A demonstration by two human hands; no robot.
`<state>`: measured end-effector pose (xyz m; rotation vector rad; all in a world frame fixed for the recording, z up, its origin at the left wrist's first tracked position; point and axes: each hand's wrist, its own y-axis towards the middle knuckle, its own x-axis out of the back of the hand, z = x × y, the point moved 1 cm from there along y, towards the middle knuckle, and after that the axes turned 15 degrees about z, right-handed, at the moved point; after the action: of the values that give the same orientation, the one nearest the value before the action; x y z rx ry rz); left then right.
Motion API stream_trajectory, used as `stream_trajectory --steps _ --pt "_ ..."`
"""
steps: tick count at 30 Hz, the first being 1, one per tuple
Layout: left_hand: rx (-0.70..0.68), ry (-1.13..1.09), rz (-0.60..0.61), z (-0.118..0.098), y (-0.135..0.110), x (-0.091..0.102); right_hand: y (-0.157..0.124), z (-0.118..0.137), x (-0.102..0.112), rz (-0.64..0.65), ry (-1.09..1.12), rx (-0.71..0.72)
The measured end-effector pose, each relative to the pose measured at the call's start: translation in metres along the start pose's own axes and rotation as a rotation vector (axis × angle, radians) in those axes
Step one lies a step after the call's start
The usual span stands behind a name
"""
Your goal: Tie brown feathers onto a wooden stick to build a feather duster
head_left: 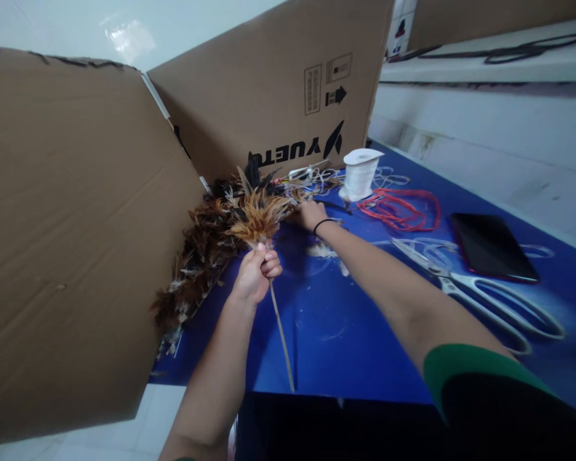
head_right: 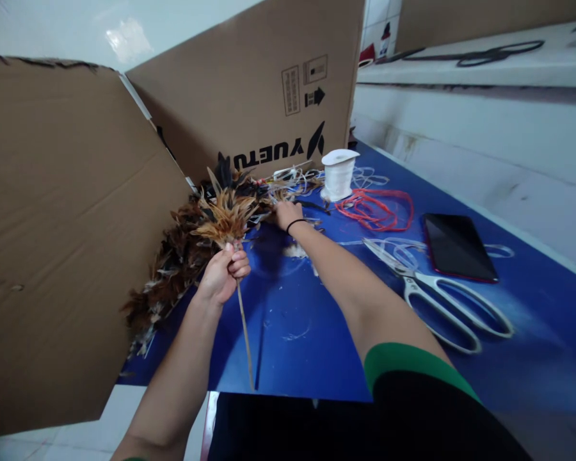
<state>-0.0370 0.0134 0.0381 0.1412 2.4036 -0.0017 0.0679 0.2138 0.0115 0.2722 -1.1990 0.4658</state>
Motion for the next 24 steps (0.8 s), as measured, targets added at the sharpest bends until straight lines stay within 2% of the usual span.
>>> stream_trajectory --steps 5,11,13,17,20,24 --pt "0.016 -0.026 0.02 0.001 0.0 0.001 -0.021 -0.016 0.023 -0.095 0.161 0.079" --pt "0.043 -0.043 0.056 0.004 0.0 0.001 -0.075 -0.033 0.052 -0.187 0.644 0.153" --pt "0.062 -0.051 0.075 0.006 -0.001 0.0 -0.098 -0.032 0.061 -0.147 0.837 0.16" --pt "0.107 -0.062 0.099 0.011 -0.003 -0.003 -0.137 -0.021 0.073 0.055 1.149 0.191" --pt "0.135 -0.082 0.116 0.014 -0.003 -0.004 -0.15 -0.015 0.077 0.041 1.186 0.202" --pt "0.156 -0.11 0.129 0.015 -0.003 -0.004 -0.149 -0.012 0.081 0.069 1.123 0.324"
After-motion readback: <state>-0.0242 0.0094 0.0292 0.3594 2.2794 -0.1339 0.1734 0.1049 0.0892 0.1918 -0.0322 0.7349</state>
